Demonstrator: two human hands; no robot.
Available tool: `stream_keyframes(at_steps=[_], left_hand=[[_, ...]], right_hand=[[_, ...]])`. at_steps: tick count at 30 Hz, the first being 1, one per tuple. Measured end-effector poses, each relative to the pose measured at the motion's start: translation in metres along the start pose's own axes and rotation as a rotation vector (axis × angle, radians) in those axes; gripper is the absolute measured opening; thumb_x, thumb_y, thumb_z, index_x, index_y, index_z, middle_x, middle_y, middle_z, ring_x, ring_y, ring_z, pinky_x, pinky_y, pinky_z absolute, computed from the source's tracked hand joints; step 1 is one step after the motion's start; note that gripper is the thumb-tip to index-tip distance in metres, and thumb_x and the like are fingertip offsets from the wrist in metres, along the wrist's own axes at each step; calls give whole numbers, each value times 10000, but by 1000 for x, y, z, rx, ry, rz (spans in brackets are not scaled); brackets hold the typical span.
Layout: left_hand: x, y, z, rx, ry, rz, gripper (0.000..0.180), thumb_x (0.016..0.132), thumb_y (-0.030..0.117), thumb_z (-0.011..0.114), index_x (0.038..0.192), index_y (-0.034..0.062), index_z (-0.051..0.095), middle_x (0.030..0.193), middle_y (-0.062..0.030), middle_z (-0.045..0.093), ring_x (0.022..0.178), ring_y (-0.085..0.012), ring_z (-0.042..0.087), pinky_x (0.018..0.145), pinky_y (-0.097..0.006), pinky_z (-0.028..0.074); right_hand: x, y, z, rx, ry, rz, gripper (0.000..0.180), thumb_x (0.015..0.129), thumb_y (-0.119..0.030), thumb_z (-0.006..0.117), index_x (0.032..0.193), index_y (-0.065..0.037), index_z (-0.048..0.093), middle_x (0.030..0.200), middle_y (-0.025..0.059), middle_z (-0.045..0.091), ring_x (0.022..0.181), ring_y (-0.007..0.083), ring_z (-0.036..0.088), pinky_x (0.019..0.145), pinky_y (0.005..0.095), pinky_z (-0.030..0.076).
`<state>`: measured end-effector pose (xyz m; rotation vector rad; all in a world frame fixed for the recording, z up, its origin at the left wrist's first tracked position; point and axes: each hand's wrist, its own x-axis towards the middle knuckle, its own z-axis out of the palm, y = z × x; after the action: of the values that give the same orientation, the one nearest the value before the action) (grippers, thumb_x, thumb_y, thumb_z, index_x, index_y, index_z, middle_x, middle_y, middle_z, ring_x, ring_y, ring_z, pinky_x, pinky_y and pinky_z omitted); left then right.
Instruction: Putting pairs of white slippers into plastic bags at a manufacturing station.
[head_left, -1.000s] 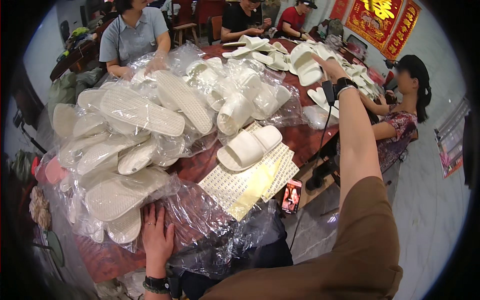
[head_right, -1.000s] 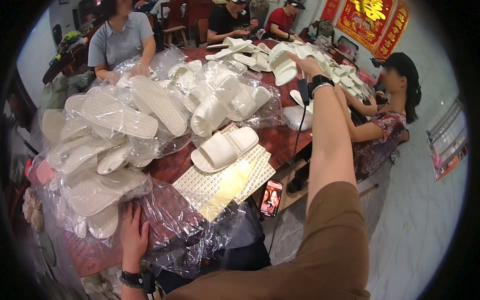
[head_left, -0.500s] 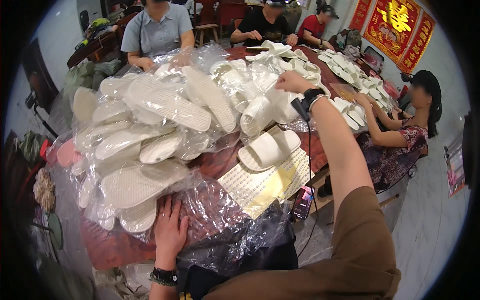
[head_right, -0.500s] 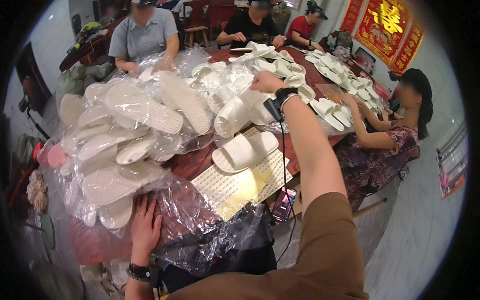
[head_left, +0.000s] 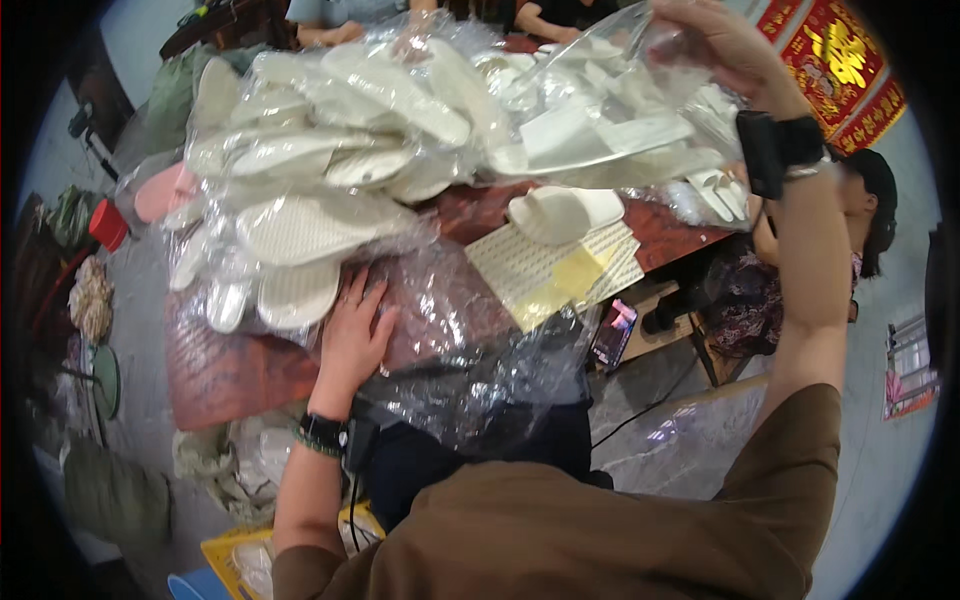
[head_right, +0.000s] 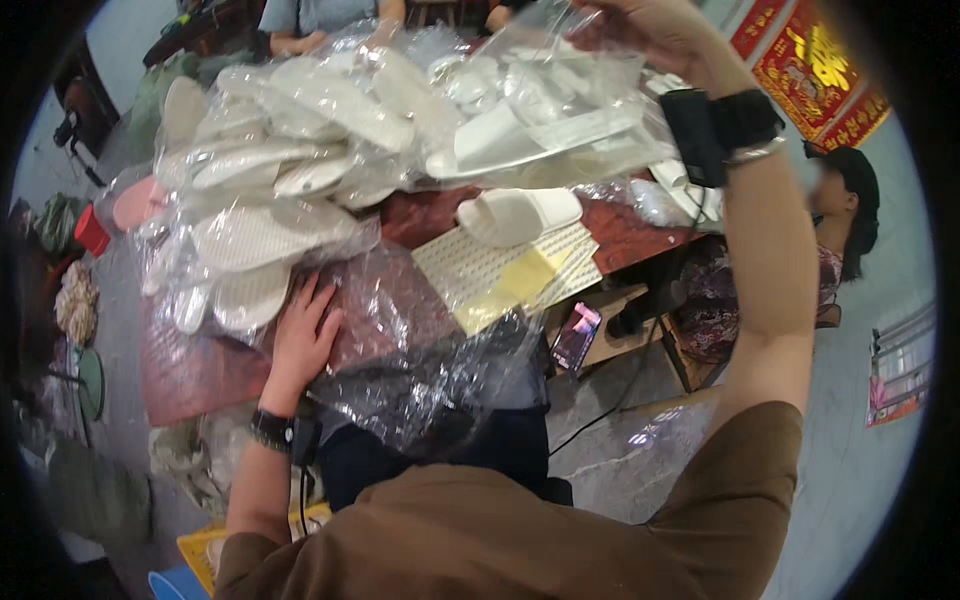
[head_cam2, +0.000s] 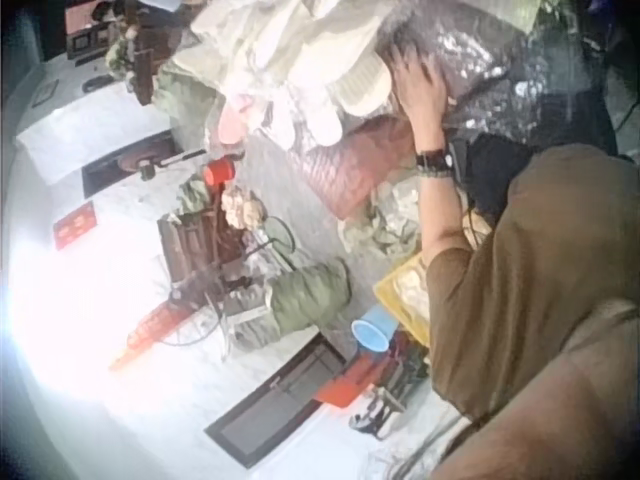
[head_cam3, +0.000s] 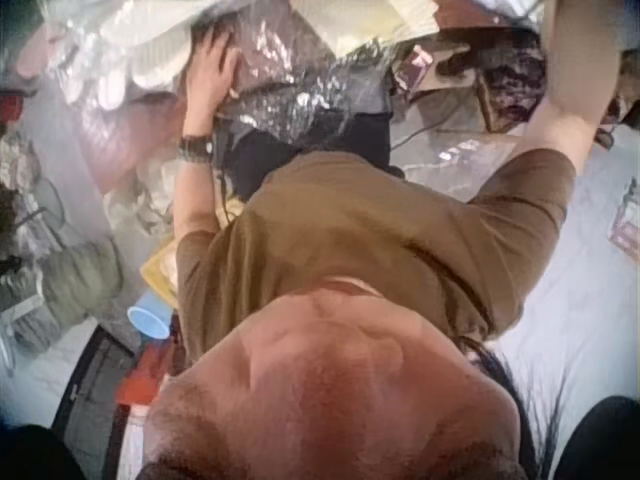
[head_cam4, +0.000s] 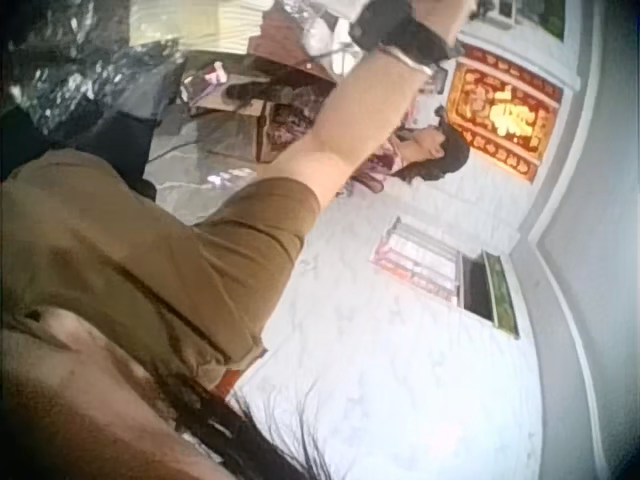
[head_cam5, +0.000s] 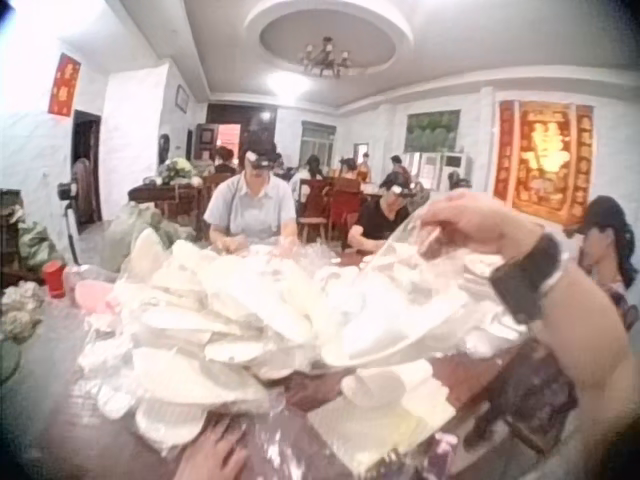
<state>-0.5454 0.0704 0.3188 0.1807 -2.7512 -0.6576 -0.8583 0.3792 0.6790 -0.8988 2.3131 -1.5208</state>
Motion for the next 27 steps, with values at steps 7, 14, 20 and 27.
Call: stream_keyframes(at_steps=[7,14,20,27], left_hand=[[8,-12,4,-292,62,-14,390,1006,274,546,1315,53,637,1432,-211,553,1349,-349,509,1128,-406,382],[6,-16,-3,-1023,-18,-204,720,1090,514,213,1485,-50,423,1483,-166,499,1408,-258,413,1207,-378,234],[5,-19,-1,-1365,25,-375,786,1072,579,212,1539,-46,310,1569,-193,380,1464,-259,341,1226,-375,201],[4,-8,-12,-1253,54,-461,693,1083,514,297,1521,-18,367,1496,-166,481,1387,-247,444,1171,-365,322]], right_hand=[[-71,-29,77,383,-67,-49,226,1048,-117,490,1050,31,660,1012,171,728,899,261,731,833,407,618],[-130,31,188,470,-267,-381,224,993,-227,622,1082,-32,685,980,31,692,938,146,655,909,301,503],[-228,127,275,301,-612,-313,383,982,-90,544,1366,-83,542,1495,170,430,1408,309,406,1163,443,321],[-255,163,297,-97,-477,-536,619,759,83,540,1368,-8,472,1544,239,354,1339,434,450,1088,489,401]])
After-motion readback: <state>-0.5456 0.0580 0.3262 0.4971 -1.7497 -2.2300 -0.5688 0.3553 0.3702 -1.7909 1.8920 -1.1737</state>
